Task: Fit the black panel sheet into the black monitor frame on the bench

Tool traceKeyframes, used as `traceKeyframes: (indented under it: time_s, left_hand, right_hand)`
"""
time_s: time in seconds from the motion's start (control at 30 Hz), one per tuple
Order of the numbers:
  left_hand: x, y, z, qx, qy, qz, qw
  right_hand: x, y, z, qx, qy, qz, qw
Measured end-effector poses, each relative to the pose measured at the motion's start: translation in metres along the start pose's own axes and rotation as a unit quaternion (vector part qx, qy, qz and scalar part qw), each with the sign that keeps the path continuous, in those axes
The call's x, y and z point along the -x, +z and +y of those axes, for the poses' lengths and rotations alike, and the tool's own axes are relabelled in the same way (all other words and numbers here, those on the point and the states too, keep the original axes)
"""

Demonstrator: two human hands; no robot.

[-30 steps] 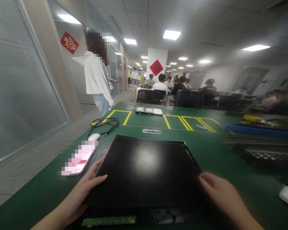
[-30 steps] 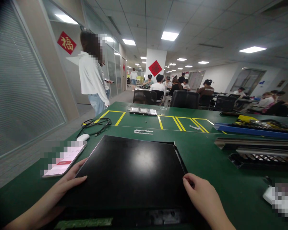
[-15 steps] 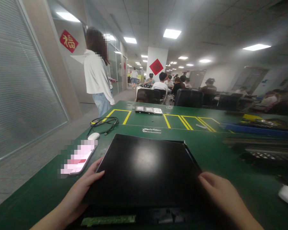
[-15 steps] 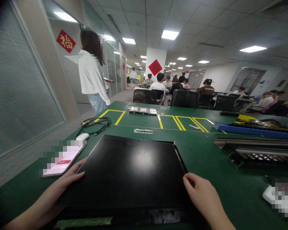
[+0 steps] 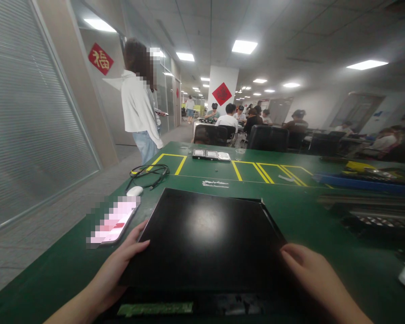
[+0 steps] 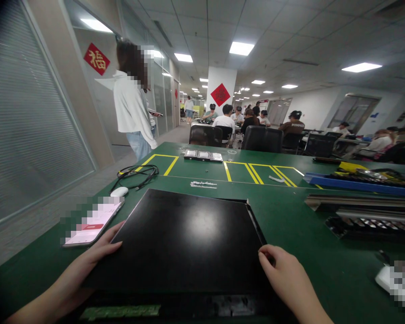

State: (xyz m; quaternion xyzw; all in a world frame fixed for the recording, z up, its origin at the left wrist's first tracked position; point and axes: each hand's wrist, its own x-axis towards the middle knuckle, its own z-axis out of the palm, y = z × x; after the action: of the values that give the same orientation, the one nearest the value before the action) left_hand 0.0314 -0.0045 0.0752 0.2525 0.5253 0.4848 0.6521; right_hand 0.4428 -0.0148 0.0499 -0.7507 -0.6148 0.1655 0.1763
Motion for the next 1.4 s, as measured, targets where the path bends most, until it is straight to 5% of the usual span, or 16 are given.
traceKeyframes:
  time_s: [1.4]
  left_hand:
    - [0.0003,-0.0048,0.0006,0.004,0.006,-0.046,0.999]
  right_hand:
    - [-0.0015,0.0088,0.0042,0.019,-0.028,-0.011,0.999]
